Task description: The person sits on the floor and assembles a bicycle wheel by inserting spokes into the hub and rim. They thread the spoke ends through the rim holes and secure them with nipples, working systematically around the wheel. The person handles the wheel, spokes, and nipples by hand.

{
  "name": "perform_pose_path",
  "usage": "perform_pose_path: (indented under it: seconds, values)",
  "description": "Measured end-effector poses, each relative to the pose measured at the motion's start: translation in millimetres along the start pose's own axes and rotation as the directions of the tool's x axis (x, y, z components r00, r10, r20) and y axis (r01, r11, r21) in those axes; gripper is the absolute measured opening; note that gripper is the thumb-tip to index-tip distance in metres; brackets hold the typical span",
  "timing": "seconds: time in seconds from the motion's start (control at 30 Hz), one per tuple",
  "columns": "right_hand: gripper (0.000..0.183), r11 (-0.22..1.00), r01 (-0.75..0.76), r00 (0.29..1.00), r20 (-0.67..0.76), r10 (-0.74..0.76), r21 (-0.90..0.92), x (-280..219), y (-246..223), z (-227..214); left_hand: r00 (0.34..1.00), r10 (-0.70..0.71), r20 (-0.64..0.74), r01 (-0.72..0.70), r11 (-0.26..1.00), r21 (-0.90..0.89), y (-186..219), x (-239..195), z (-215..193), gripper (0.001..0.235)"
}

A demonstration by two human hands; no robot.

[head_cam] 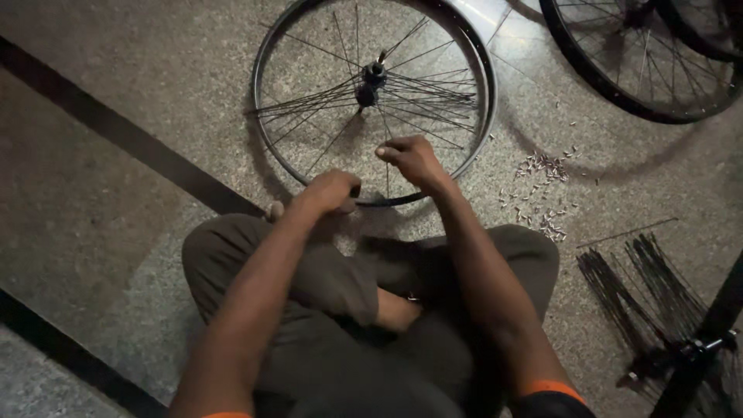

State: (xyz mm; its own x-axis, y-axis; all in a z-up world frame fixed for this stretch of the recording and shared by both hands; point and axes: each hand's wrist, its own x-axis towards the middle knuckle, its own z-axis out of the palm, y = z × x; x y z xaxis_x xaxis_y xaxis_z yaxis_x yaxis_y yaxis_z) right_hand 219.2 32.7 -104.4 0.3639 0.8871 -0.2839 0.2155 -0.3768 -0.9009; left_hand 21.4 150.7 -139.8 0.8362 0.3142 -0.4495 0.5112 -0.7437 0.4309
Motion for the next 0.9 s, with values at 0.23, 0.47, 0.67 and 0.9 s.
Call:
perform_pose_path:
  seconds: [0.23, 0.47, 0.67, 0.9]
  values:
    - [0.034, 0.994, 0.030, 0.999, 0.016, -0.029, -0.103, 11.9, -3.4, -14.2, 0.984, 0.032, -0.175, -0.131, 0.797, -0.589, 19.2, -17.5, -37.0, 0.019]
    - [0.029, 1.000, 0.002, 1.000, 0.029, -0.001, -0.029, 21.8, -15.8, -20.9, 0.981, 0.056, -0.185, -0.175, 0.667, -0.724, 28.6, -21.9, -53.1, 0.017]
    - [0.029, 0.992, -0.040, 0.999, -0.010, 0.039, -0.116, 25.7, -37.5, -25.1, 0.960, 0.139, -0.243, -0.276, 0.616, -0.738, 34.4, -36.2, -81.1, 0.021]
    - [0.028, 0.990, -0.057, 0.998, -0.036, 0.052, -0.129, 32.6, -38.6, -23.9, 0.980, 0.111, -0.163, -0.198, 0.529, -0.826, 39.6, -43.9, -93.9, 0.022]
